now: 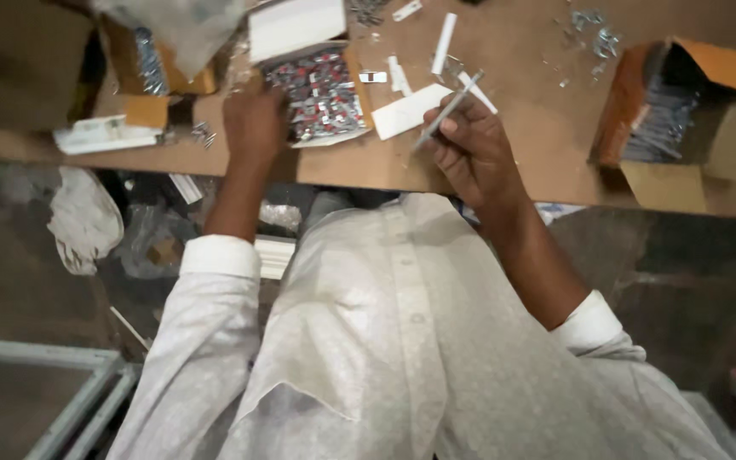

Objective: The person sorts small metal fasteners and white plastic pieces from cardboard boxes and plastic bags onto a workbench. They open boxes, pour out contents, and separate items by type, arranging them into piles on the table.

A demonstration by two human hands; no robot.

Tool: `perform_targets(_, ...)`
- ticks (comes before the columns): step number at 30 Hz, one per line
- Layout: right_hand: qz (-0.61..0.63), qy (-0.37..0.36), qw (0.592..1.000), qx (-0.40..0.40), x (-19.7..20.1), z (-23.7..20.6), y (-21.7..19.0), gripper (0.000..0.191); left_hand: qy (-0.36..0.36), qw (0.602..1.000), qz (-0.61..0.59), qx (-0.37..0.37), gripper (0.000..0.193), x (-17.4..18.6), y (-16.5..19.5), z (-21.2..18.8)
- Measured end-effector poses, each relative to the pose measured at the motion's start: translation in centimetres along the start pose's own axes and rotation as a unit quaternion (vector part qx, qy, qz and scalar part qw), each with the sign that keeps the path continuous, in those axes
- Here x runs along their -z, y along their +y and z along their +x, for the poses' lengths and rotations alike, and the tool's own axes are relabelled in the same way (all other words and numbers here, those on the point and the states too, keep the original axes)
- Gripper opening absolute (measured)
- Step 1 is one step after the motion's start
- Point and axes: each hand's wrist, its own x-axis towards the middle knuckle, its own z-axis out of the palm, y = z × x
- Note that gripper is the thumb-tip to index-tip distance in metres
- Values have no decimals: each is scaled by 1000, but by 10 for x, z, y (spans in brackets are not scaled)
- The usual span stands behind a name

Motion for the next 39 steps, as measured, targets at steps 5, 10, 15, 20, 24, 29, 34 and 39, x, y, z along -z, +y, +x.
perform_targets(5, -38, 49, 993, 103, -2, -13, -26, 19, -9, 999, 7, -30, 16, 16, 15, 1)
perform_targets(10, -218, 71, 956, 182, -4, -28, -34, 21, -31, 998, -53, 3, 15, 21, 11, -4)
perform_targets(15, -97, 169, 953, 233, 51, -47, -65, 16, -29, 985, -170, -8, 14, 19, 1, -14)
perform_targets(20, -257, 304, 859, 323, 180, -95, -143, 19, -47, 956, -280, 75, 18, 29, 10, -26)
perform_targets(24, -621, 395, 646, 202, 268, -123, -179, 40, -116, 905, -370, 174, 24, 33, 29, -26)
perform_targets(29, -685, 318, 566, 330, 251, -90, -143, 17, -116, 858, -487, 115, 20, 34, 61, -28)
perform_targets(34, -446, 143, 871, 151, 126, -31, 0, 24, -201, 809, -548, 68, 23, 35, 129, -36)
perform_targets(39, -351, 114, 919, 138, 62, -34, 48, 23, -234, 825, -510, 66, 27, 25, 167, -41)
